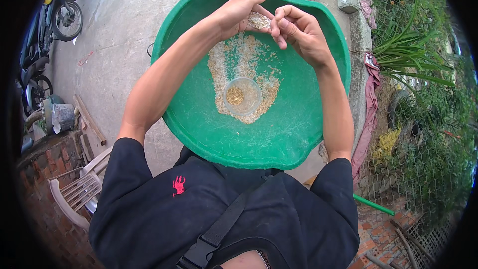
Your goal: Sort through a basin of grains to manually remove impurities and discolored seeds.
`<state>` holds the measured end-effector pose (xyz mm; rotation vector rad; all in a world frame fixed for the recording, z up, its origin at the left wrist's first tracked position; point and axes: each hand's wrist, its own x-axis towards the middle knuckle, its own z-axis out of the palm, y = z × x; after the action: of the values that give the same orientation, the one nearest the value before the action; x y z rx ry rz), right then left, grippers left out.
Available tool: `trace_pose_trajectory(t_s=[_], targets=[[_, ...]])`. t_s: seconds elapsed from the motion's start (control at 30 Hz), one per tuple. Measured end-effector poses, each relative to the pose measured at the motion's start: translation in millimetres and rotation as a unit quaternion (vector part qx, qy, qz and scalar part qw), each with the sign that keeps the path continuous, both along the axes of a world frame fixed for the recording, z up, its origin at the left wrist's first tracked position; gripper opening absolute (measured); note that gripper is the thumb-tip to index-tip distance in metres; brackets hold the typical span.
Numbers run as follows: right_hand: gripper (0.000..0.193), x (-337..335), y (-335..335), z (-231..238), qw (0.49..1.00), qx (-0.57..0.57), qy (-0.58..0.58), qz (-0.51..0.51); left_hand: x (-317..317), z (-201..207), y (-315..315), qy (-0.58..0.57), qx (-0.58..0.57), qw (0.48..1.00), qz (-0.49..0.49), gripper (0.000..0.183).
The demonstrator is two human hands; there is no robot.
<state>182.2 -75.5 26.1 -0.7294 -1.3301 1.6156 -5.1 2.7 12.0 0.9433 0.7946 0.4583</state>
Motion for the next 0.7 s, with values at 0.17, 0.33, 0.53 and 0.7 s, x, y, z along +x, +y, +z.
trace_pose_trajectory(t_s=[0.17, 0.33, 0.53, 0.7], targets=[[0.017, -9.6, -4.2, 1.4, 0.994, -0.003, -0.061, 0.094, 1.0, -0.2, -2.5, 0.020, 0.023, 0.999, 0.021, 0.054], [0.014, -40.2, -19.5, 4.7, 0.966, -0.009, -0.175, 0.192, -0.3, -0.4, -0.6, 0.014, -0.001, 1.000, -0.003, 0.053], [0.016, -64.1, -29.6, -1.1, 0.915, 0.046, -0.255, 0.308, -0.4, 3.4, -2.0, 0.018, 0.001, 1.000, -0.004, 0.053], [0.016, -63.9, -28.9, -0.1, 0.885, 0.073, -0.305, 0.344, -2.0, 4.5, -1.8, 0.012, -0.003, 1.000, 0.005, 0.053]])
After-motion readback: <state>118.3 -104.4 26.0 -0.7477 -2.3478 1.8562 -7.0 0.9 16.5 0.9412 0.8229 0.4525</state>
